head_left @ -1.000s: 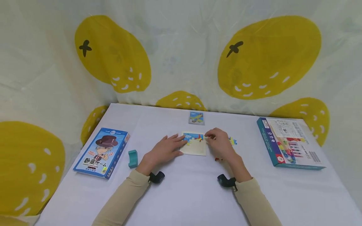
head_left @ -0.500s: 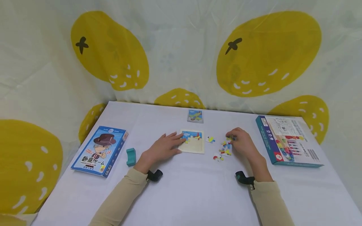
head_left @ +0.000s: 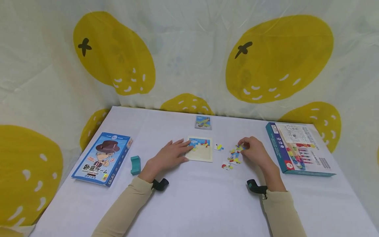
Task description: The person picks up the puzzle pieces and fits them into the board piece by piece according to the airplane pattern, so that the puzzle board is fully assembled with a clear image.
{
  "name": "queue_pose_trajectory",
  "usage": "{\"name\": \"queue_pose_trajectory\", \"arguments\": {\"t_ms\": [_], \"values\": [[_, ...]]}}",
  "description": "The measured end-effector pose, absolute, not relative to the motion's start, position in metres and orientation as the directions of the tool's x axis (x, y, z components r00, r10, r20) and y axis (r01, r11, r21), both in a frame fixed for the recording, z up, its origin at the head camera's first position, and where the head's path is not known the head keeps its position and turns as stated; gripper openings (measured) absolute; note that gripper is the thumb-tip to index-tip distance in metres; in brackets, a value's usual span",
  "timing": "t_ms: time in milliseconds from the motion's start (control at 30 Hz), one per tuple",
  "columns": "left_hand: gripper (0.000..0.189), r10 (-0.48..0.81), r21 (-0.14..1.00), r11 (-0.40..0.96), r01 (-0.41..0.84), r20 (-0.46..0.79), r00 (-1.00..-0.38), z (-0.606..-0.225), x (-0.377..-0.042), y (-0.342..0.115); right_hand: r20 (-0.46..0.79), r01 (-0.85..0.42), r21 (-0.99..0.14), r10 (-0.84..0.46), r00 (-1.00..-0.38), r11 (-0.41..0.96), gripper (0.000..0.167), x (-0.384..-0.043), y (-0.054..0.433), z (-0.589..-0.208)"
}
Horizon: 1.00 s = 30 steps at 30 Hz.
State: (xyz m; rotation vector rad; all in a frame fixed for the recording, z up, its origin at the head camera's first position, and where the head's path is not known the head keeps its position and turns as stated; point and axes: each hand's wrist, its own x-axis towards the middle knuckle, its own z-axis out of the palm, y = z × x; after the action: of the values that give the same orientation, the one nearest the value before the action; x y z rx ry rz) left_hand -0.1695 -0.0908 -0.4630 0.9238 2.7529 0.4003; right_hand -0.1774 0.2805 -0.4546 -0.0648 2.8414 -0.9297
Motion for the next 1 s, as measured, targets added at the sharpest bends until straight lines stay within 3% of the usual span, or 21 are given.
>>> {"name": "queue_pose_trajectory", "arguments": {"t_ms": [367, 667, 1000], "values": [[0.061, 0.615, 0.336, 0.762, 0.554, -0.105, -0.782, -0.463, -0.170, -0.092, -0.191, 0.061, -0.598, -0.069, -0.979, 0.799, 0.035, -0.175, 0.284, -0.450], [0.062, 0.600, 0.330, 0.774, 0.540, -0.110, -0.792, -0.468, -0.170, -0.092, -0.157, 0.023, -0.613, -0.093, -0.983, 0.790, 0.034, -0.175, 0.283, -0.446], [0.062, 0.608, 0.334, 0.766, 0.549, -0.102, -0.787, -0.469, -0.171, -0.092, -0.110, 0.059, -0.717, -0.029, -0.993, 0.695, 0.017, -0.177, 0.260, -0.445]]}}
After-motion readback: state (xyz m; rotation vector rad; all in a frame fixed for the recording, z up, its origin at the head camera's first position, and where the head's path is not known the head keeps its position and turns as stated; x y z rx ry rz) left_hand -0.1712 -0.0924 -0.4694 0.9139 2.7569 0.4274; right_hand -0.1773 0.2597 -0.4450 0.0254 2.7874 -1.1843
